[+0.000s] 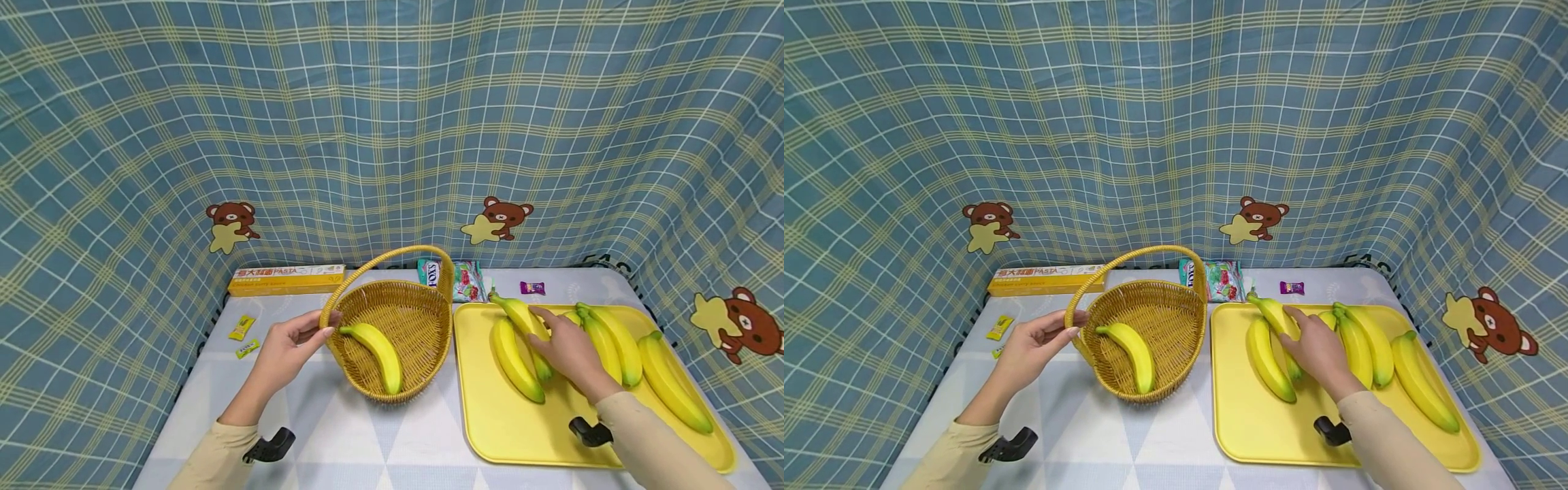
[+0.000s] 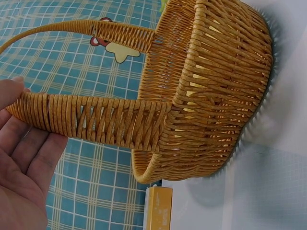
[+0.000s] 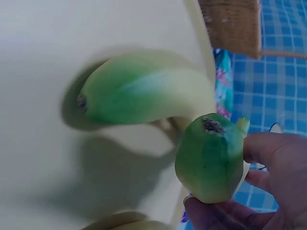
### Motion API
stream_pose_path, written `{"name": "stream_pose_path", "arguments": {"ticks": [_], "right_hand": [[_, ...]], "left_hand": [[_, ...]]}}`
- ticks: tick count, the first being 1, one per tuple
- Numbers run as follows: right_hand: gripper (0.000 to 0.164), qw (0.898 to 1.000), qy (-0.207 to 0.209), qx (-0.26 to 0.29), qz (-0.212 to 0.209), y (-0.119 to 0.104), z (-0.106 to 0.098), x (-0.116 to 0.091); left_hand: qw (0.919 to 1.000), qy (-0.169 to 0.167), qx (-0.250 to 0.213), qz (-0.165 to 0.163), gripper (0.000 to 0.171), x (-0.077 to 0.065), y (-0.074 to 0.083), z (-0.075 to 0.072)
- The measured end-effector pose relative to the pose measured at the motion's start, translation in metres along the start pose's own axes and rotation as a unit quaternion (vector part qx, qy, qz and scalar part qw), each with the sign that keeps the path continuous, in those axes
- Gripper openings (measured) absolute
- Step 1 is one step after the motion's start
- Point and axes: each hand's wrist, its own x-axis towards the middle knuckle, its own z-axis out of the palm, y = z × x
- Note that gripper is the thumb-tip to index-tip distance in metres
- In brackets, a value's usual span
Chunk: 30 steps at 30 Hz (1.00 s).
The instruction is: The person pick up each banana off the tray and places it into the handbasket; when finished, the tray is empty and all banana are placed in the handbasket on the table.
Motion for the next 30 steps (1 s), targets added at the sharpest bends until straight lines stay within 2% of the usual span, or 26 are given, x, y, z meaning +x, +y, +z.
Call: {"name": "stream_pose_path", "arguments": {"ticks": [10,15,22,30], "right_hand": [[0.058,0.999,0.014,0.001,-0.052,-0.046,-0.024,-0.015],[0.057,0.997,0.0,0.016,-0.073,-0.07,-0.03,-0.021],[0.059,0.994,-0.016,0.03,-0.106,-0.101,-0.027,-0.021],[0.058,0.988,-0.031,0.034,-0.144,-0.136,-0.012,-0.007]], "left_hand": [[1.0,0.003,0.004,0.005,0.029,0.001,-0.001,-0.001],[1.0,0.002,0.003,0.004,0.029,0.001,-0.002,-0.001],[1.0,0.005,0.003,0.001,0.029,0.001,-0.001,-0.001],[1.0,0.003,0.002,-0.001,0.028,0.001,-0.001,-0.001]]}}
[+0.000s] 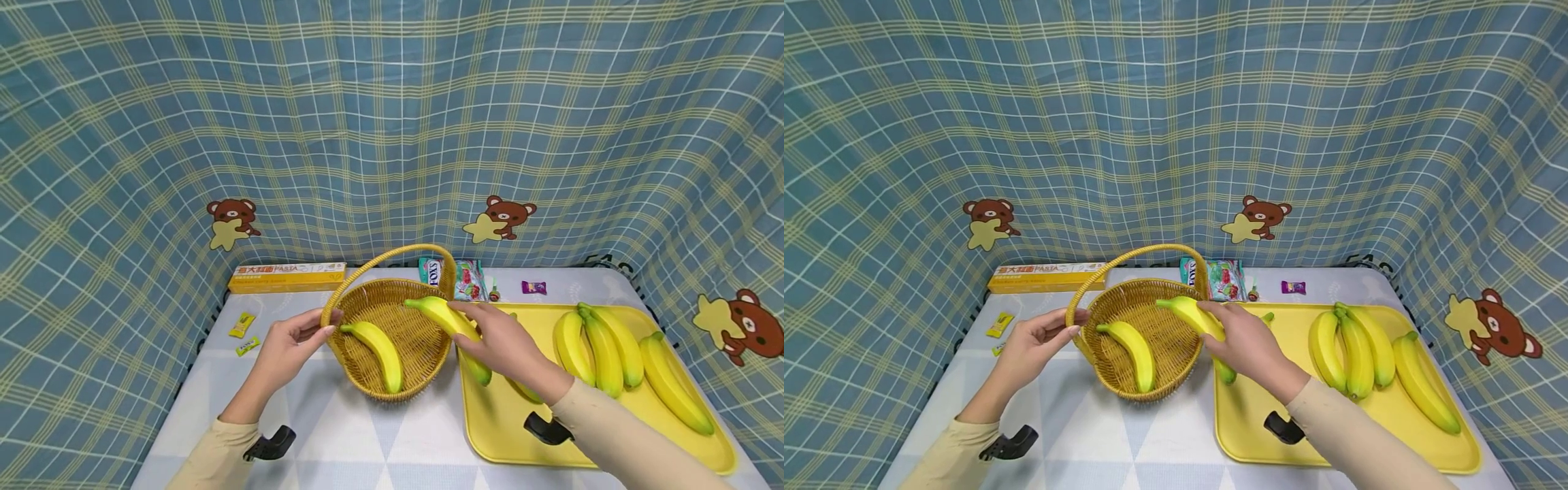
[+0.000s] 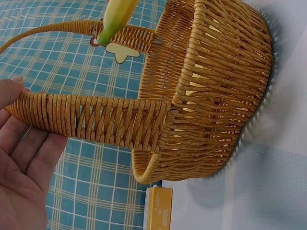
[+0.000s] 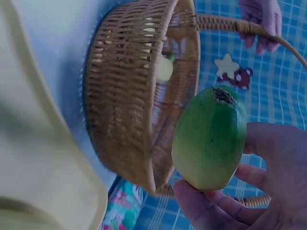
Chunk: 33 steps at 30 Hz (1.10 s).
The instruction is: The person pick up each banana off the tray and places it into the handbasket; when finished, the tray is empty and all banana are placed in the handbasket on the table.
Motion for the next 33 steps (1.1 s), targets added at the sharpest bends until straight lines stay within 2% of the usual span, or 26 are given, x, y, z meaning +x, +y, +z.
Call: {"name": "stream_pose_path", "arguments": {"ticks": [8,13,17,25,33], "right_hand": [[0.057,0.999,-0.018,0.011,-0.025,-0.022,0.024,0.035],[0.057,0.999,-0.041,0.018,-0.014,-0.028,0.041,0.058],[0.056,0.999,-0.052,0.0,-0.004,-0.031,0.057,0.072],[0.055,0.993,-0.113,-0.041,0.0,-0.037,0.085,0.083],[0.062,0.989,-0.145,-0.027,0.01,-0.037,0.095,0.087]], "left_hand": [[1.0,-0.001,0.001,0.001,0.028,0.001,0.0,-0.001],[1.0,-0.003,0.006,-0.001,0.028,0.001,-0.001,-0.001],[0.9999,-0.003,0.01,0.003,0.028,0.001,-0.001,-0.002],[0.9999,-0.002,0.01,0.005,0.029,0.001,-0.001,-0.002],[0.9999,-0.002,0.009,0.005,0.029,0.002,0.0,-0.001]]}}
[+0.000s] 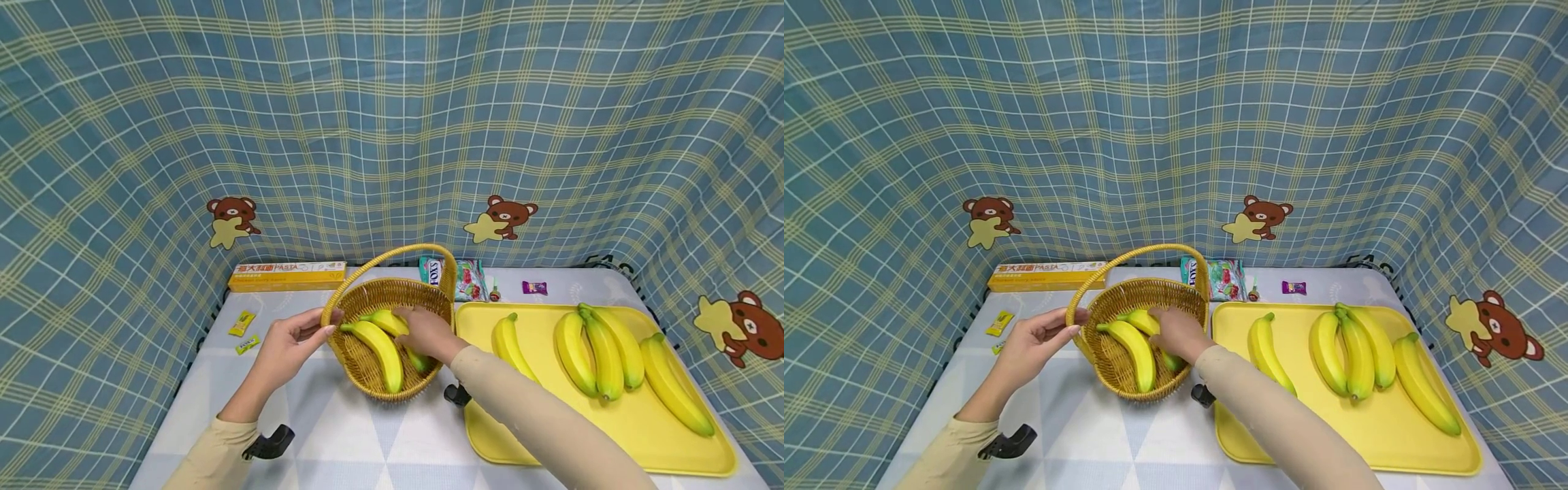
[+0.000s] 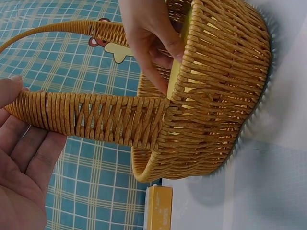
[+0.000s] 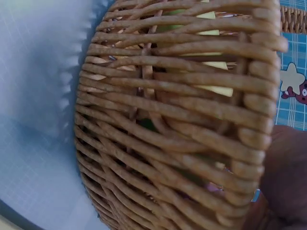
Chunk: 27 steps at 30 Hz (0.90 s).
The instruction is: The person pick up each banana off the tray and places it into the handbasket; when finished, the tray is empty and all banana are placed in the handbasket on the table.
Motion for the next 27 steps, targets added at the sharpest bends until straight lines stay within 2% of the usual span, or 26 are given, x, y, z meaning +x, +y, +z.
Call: {"name": "stream_pose_path", "arguments": {"ticks": [6,15,19,27], "right_hand": [[0.063,1.0,-0.015,0.018,-0.017,0.0,0.001,0.001],[0.065,0.999,-0.014,0.023,-0.02,-0.001,0.003,-0.002],[0.069,0.999,-0.01,0.026,-0.025,0.0,0.003,-0.004],[0.065,0.998,0.019,0.029,-0.044,0.004,-0.007,-0.015]], "left_hand": [[0.9999,0.005,0.013,0.003,0.03,-0.001,0.0,0.0],[0.9999,0.001,0.007,0.009,0.028,-0.001,-0.002,0.0],[1.0,0.001,0.003,0.006,0.028,-0.001,-0.001,0.0],[0.9998,0.006,0.015,-0.006,0.031,-0.001,-0.002,0.0]]}}
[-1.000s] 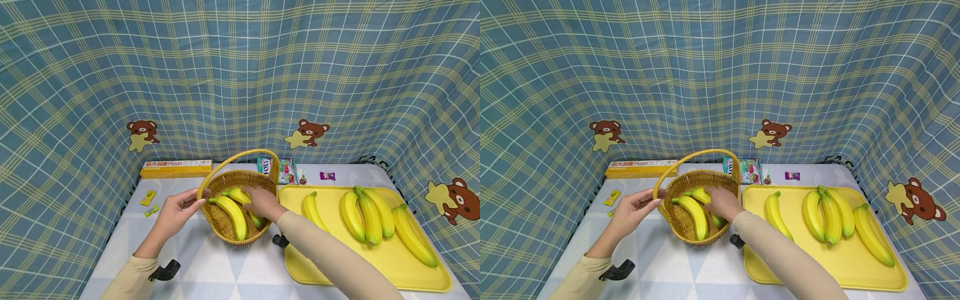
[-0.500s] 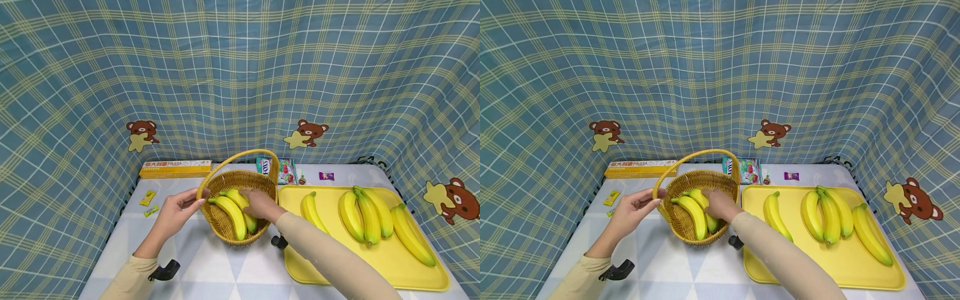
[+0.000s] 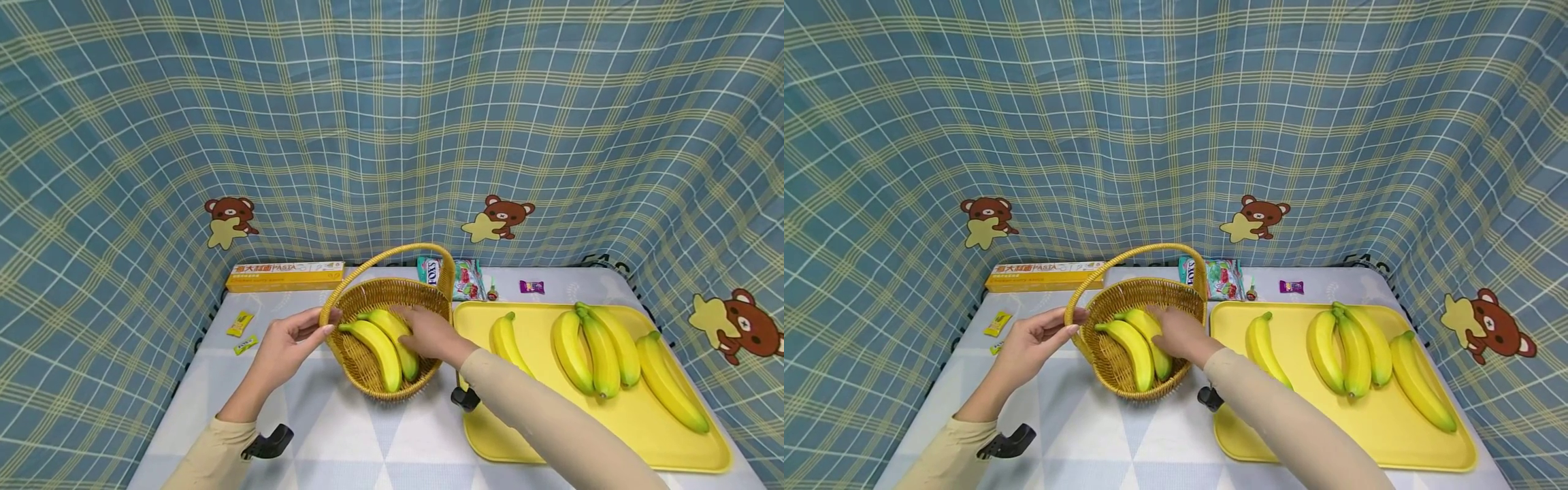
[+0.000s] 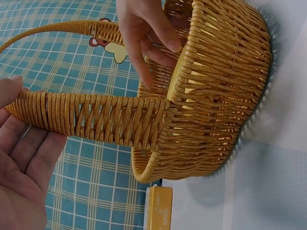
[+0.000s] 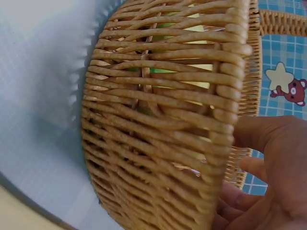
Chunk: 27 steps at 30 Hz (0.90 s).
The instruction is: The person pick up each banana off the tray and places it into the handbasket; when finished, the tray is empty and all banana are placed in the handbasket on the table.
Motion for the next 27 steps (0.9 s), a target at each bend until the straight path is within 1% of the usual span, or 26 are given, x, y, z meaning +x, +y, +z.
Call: {"name": "stream_pose_path", "arguments": {"ticks": [6,10,14,19,23,27], "right_hand": [[0.063,0.999,0.037,0.003,-0.006,0.001,-0.01,-0.017],[0.059,0.997,0.073,0.001,-0.01,0.001,-0.02,-0.033],[0.057,0.995,0.098,0.0,-0.011,0.005,-0.03,-0.049],[0.057,0.992,0.129,0.003,-0.007,0.023,-0.037,-0.074],[0.058,0.989,0.146,-0.004,0.011,0.039,-0.041,-0.098],[0.059,0.988,0.153,-0.016,0.03,0.056,-0.043,-0.119]], "left_hand": [[1.0,-0.002,-0.001,0.003,0.03,0.0,0.002,-0.001],[0.9999,-0.004,-0.011,0.009,0.029,0.001,0.003,-0.001],[0.9998,-0.001,-0.014,0.011,0.029,0.001,0.002,0.0],[0.9999,-0.003,-0.012,0.009,0.028,0.001,0.0,0.001],[0.9998,-0.008,-0.014,0.008,0.028,0.002,0.0,0.001],[0.9999,-0.006,-0.01,0.009,0.027,0.001,0.001,0.0]]}}
